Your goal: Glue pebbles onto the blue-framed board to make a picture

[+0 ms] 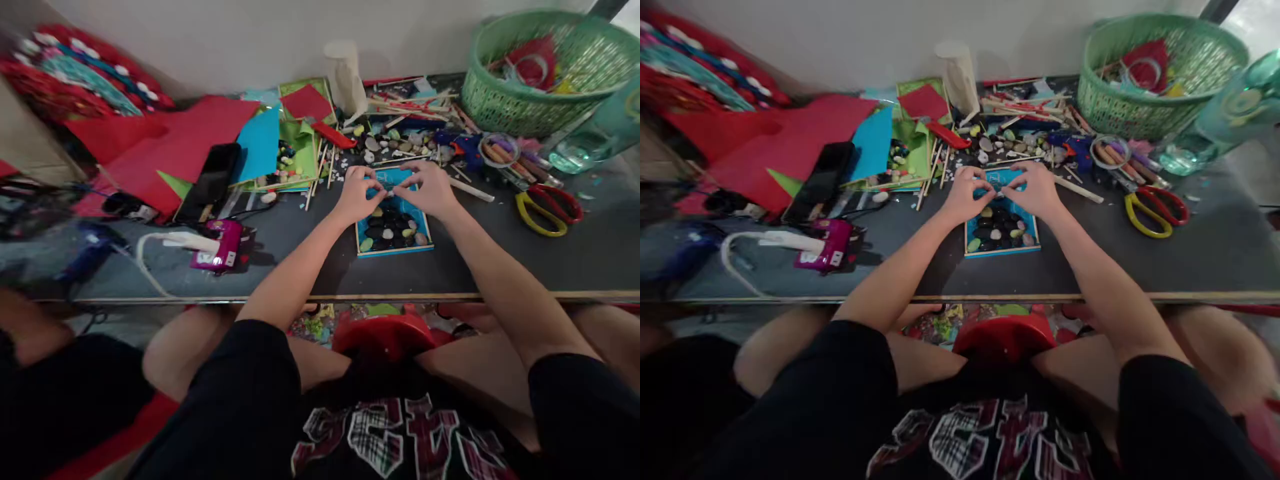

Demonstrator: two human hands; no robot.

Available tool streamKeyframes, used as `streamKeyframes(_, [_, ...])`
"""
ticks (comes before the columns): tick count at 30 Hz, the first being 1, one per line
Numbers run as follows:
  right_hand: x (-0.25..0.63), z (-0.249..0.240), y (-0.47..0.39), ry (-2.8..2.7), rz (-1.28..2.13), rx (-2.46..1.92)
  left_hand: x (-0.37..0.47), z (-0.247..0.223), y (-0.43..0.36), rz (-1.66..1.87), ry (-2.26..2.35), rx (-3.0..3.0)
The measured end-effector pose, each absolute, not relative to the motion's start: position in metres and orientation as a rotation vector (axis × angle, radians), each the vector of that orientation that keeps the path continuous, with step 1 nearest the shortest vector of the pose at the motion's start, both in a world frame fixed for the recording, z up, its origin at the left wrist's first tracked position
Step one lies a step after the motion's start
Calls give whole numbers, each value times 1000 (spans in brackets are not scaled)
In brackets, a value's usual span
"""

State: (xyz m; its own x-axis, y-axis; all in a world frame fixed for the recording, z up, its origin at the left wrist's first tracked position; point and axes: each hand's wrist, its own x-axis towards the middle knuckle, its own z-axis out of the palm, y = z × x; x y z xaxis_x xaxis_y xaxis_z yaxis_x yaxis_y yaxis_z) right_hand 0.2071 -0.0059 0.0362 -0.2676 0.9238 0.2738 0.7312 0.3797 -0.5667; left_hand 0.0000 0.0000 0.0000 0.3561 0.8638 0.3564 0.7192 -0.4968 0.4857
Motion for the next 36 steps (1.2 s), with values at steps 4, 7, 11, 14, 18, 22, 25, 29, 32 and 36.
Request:
streamKeyframes(4, [205, 32, -7, -2066, 342, -1404, 0, -2, 2, 857, 1404, 2404])
streamKeyframes(7, [203, 30, -8, -2057, 342, -1377, 1, -3, 3, 877, 1406, 2420])
streamKeyframes(11, [200, 30, -10, -2008, 470, -1408, 2, -1, 2, 860, 1430, 2408])
streamKeyframes(14, [199, 31, -10, -1969, 517, -1437, 3, 1, 1, 860, 1446, 2392])
streamKeyframes(18, [197, 32, -9, -1940, 535, -1443, 5, 2, -1, 899, 1454, 2352])
streamKeyframes(22, [196, 34, -7, -1942, 560, -1467, 7, 5, -3, 890, 1497, 2308])
streamKeyframes(25, [195, 37, -7, -1954, 575, -1479, 9, 8, -5, 881, 1526, 2275])
streamKeyframes(29, [193, 39, -8, -1944, 571, -1503, 9, 10, -5, 860, 1557, 2231])
streamKeyframes(32, [192, 37, -8, -1945, 558, -1509, 7, 9, -4, 842, 1572, 2205])
streamKeyframes(36, [192, 36, -6, -1937, 548, -1499, 5, 7, -3, 843, 1580, 2192])
